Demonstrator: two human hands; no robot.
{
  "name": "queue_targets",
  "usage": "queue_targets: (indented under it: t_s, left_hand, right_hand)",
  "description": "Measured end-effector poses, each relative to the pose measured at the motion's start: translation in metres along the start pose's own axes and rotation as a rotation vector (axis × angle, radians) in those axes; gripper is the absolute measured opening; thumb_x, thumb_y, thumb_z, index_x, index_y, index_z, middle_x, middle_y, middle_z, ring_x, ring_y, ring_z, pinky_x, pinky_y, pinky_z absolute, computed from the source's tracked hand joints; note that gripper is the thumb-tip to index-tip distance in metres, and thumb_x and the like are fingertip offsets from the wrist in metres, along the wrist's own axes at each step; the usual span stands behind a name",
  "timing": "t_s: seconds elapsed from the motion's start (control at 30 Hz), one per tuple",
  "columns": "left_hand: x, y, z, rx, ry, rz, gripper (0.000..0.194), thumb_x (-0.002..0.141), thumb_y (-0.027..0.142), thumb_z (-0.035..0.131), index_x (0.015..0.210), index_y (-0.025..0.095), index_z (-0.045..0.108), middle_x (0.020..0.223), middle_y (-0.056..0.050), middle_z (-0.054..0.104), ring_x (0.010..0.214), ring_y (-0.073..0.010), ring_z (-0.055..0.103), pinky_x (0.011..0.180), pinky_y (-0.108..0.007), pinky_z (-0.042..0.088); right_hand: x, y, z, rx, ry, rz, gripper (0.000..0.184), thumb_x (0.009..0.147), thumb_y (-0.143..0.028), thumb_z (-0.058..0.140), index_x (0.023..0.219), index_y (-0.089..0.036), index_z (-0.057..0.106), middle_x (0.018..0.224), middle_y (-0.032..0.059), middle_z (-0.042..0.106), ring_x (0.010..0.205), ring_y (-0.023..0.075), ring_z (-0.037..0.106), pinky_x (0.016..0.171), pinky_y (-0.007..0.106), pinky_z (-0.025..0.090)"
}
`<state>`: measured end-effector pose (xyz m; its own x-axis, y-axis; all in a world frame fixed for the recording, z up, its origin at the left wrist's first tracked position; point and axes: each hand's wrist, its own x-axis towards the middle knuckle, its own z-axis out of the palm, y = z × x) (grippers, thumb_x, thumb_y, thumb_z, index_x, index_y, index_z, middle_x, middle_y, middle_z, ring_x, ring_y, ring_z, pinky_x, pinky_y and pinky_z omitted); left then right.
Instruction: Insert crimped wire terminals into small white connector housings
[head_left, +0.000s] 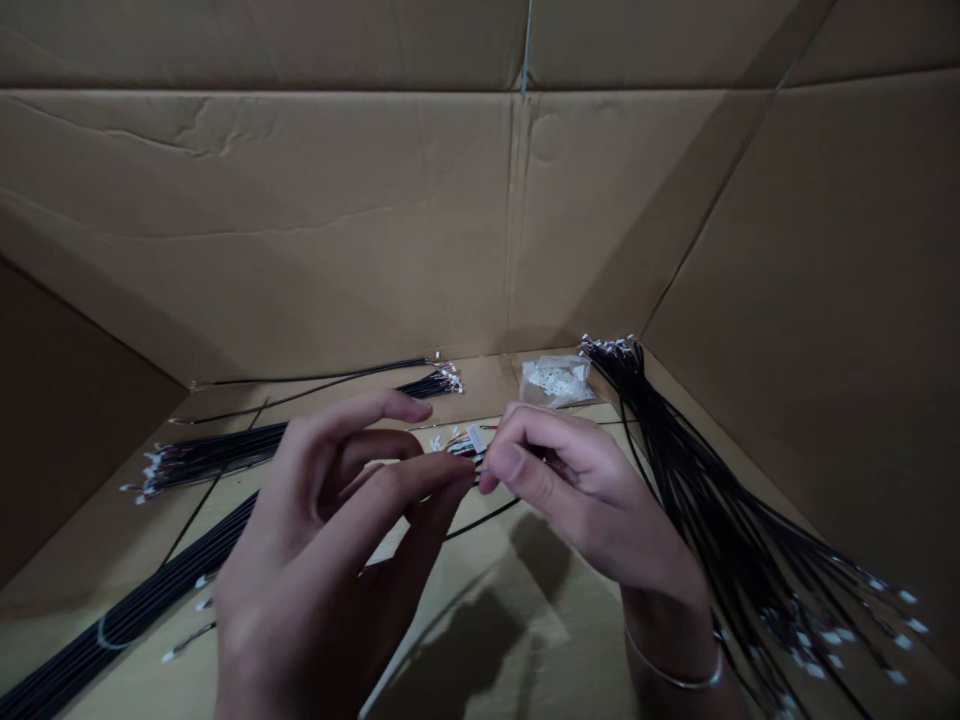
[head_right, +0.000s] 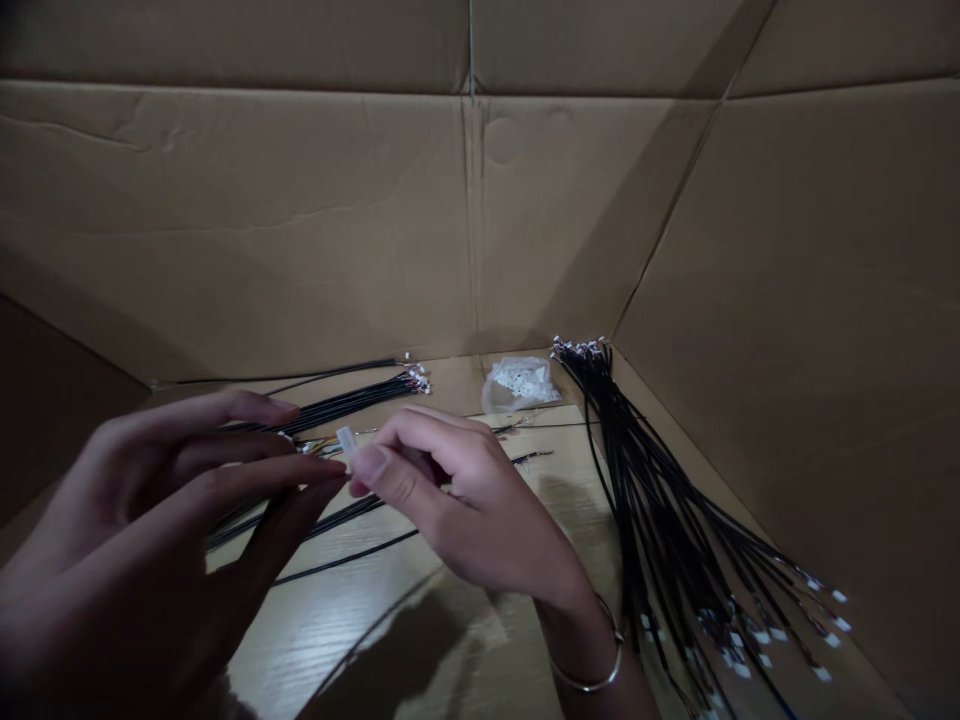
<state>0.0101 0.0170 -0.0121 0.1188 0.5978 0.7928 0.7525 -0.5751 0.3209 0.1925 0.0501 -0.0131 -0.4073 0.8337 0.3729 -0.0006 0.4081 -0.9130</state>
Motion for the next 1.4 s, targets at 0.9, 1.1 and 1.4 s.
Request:
queue_targets:
  t_s: [0.9, 1.1, 1.4]
  left_hand:
    - [-0.002, 0.009, -0.01, 0.033, -0.022, 0.035, 0.013, 0.09, 0.013, 0.065, 0.092, 0.026, 0.064, 0.121, -0.007, 0.062, 0.085, -0.0198, 0.074, 0.06, -0.031, 0.067]
    - [0.002, 0.007, -0.012, 0.04, -0.028, 0.117, 0.017, 0.087, 0.006, 0.066, 0.09, 0.023, 0.064, 0.117, -0.008, 0.065, 0.084, -0.0176, 0.072, 0.06, -0.026, 0.066]
    - [-0.004, 0.006, -0.01, 0.039, -0.039, 0.07, 0.018, 0.088, 0.007, 0.064, 0.092, 0.025, 0.066, 0.122, -0.008, 0.063, 0.09, -0.021, 0.073, 0.061, -0.028, 0.066]
  right_hand:
    - [0.015, 0.027, 0.0, 0.319, -0.225, -0.139, 0.038, 0.109, -0.038, 0.053, 0.074, -0.024, 0.055, 0.077, -0.0006, 0.049, 0.071, 0.0173, 0.048, 0.069, 0.032, 0.04]
    - [0.013, 0.026, 0.0, 0.259, -0.219, -0.166, 0.038, 0.111, -0.033, 0.051, 0.075, -0.023, 0.056, 0.077, -0.0011, 0.048, 0.072, 0.0165, 0.048, 0.07, 0.032, 0.039]
    - [0.013, 0.028, -0.001, 0.202, -0.196, -0.233, 0.033, 0.111, -0.023, 0.052, 0.078, -0.022, 0.057, 0.078, -0.0022, 0.051, 0.075, 0.0146, 0.051, 0.074, 0.03, 0.041]
